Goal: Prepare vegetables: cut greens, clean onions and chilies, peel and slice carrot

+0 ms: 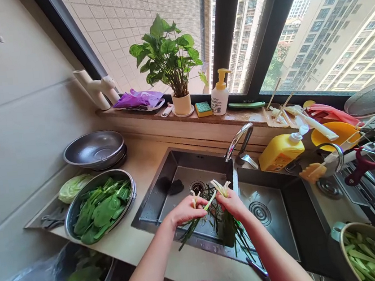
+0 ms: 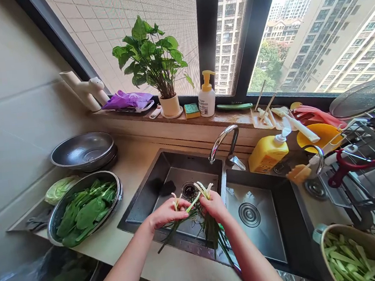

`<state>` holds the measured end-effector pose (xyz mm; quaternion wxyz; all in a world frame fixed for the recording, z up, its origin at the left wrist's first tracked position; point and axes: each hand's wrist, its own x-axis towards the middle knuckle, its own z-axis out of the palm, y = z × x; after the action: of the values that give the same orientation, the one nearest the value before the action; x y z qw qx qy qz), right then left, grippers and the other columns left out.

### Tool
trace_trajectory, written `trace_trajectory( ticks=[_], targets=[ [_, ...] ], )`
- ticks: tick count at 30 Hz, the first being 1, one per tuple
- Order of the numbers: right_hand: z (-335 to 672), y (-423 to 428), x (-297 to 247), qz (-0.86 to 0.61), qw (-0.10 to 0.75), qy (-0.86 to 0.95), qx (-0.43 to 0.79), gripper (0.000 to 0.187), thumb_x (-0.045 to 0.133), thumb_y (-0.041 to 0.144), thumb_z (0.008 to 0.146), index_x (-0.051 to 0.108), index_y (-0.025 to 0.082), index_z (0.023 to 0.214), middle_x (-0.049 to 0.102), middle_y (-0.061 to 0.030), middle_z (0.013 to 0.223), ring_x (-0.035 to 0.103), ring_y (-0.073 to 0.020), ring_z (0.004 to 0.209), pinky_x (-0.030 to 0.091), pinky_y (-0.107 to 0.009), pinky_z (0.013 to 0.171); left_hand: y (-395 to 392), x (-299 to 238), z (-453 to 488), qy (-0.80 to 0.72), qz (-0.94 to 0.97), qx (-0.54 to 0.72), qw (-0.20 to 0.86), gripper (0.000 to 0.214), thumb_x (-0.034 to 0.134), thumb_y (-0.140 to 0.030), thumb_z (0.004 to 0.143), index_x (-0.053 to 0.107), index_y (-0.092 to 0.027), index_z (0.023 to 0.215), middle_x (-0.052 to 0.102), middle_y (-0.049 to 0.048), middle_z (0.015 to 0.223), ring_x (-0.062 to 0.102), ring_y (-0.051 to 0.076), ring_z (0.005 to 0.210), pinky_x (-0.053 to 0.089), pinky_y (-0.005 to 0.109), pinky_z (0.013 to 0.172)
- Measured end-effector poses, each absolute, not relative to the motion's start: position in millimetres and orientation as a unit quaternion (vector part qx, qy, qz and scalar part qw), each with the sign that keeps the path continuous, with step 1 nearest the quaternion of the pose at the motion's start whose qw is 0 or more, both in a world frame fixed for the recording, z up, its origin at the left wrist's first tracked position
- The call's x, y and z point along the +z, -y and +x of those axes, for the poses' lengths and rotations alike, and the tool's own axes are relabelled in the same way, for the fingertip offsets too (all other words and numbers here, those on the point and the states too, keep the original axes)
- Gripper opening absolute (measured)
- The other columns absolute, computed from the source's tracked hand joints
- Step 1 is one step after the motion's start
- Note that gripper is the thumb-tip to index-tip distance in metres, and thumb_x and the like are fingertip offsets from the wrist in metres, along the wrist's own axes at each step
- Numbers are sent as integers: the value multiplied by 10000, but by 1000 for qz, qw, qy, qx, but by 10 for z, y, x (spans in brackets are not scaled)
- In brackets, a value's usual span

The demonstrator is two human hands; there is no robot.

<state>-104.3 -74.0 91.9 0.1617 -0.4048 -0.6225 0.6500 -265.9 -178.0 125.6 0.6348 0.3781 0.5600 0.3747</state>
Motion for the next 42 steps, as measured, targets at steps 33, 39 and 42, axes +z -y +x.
trace_trajectory(
  ticks=[33, 39, 42],
  targets=[
    [-1208, 676, 1021, -410, 193, 448, 770, 340, 675, 494, 615, 593, 181, 721, 487, 24, 534, 420, -95, 460, 322, -239, 465, 1632, 1186, -2566, -568, 278, 442, 637, 507, 687, -454, 649, 599, -140, 1036, 653, 56, 773, 464, 31, 430, 162, 163, 367],
    [-1038, 546, 917, -415, 177, 479, 753, 264, 584, 481, 712, 572, 219, 747, 630, -50, 689, 605, -191, 667, 426, -295, 587, 1579, 1098, -2769, -521, 127, 537, 651, 478, 566, -478, 769, 531, -127, 1092, 646, 114, 815, 469, 29, 444, 165, 129, 351],
    [-1044, 561, 800, -459, 136, 495, 725, 247, 577, 464, 703, 527, 223, 679, 587, -13, 568, 582, -174, 547, 422, -296, 554, 1582, 1113, -2879, -467, 66, 570, 672, 311, 635, -251, 749, 541, -116, 1013, 649, 131, 831, 555, 77, 560, 275, 126, 393]
  ],
)
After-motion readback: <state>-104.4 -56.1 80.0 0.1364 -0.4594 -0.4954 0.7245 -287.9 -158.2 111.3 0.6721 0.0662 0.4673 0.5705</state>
